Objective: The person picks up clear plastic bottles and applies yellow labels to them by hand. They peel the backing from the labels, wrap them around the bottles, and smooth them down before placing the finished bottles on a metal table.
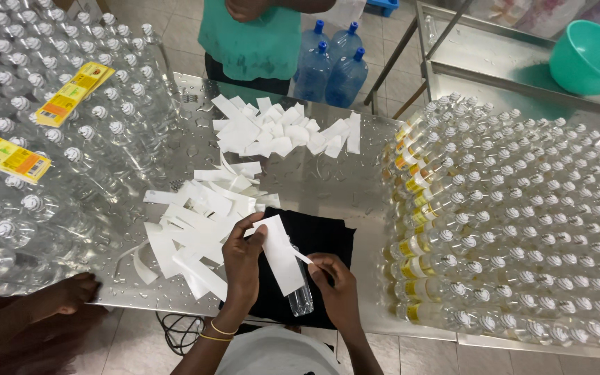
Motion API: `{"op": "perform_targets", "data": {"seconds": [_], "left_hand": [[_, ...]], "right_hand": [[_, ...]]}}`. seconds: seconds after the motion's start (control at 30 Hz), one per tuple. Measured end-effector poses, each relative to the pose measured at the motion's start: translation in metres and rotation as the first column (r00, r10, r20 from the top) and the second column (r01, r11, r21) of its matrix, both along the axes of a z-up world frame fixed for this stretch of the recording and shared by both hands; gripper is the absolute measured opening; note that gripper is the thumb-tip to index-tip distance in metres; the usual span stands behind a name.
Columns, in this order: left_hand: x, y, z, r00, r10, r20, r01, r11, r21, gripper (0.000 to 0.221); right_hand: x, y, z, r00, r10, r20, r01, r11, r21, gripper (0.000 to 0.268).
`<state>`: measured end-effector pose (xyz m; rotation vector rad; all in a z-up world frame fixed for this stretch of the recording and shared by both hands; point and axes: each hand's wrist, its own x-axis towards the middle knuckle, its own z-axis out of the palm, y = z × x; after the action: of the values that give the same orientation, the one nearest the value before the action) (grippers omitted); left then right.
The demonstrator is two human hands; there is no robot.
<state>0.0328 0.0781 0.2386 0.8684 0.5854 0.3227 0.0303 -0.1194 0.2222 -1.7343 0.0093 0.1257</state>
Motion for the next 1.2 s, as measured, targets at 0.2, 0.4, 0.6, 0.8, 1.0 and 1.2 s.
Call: {"op": "perform_targets", "data": {"seconds": [0.2,0.4,0.6,0.8,1.0,1.2], "left_hand": [[-0.005,-0.011,-0.012,0.990,-0.140,0.000,0.136,0.957,0.255,0.033],[-0.003,-0.018,-0.026,0.952,-0.299,0.065,0.260,0.903,0.343,0.032],[-0.010,-0.022,-0.010,0.975,-0.219,0.024,0.132,0.669,0.732,0.035],[-0.016,-0.037,-0.014,0.933,-0.350,0.086,0.196,0.693,0.694,0.027],[-0.014,-0.034,-0.029,0.942,-0.323,0.090,0.168,0.688,0.706,0.024],[-0.009,-0.028,-0.053,0.972,-0.231,-0.039,0.198,0.719,0.666,0.024]], "right_hand": [[0.022,0.011,0.046,0.995,-0.089,0.052,0.079,0.983,0.167,0.023],[0.036,0.012,0.030,0.994,0.052,0.097,-0.071,0.975,0.212,0.027],[0.034,0.009,0.028,1.000,0.027,0.011,-0.029,0.971,0.238,0.022],[0.028,0.015,0.018,0.999,-0.018,0.034,0.007,0.954,0.299,0.023],[0.024,0.019,0.009,0.996,0.012,0.086,-0.038,0.952,0.305,0.017],[0.022,0.030,0.003,1.000,-0.026,-0.014,0.029,0.930,0.366,0.016]]}}
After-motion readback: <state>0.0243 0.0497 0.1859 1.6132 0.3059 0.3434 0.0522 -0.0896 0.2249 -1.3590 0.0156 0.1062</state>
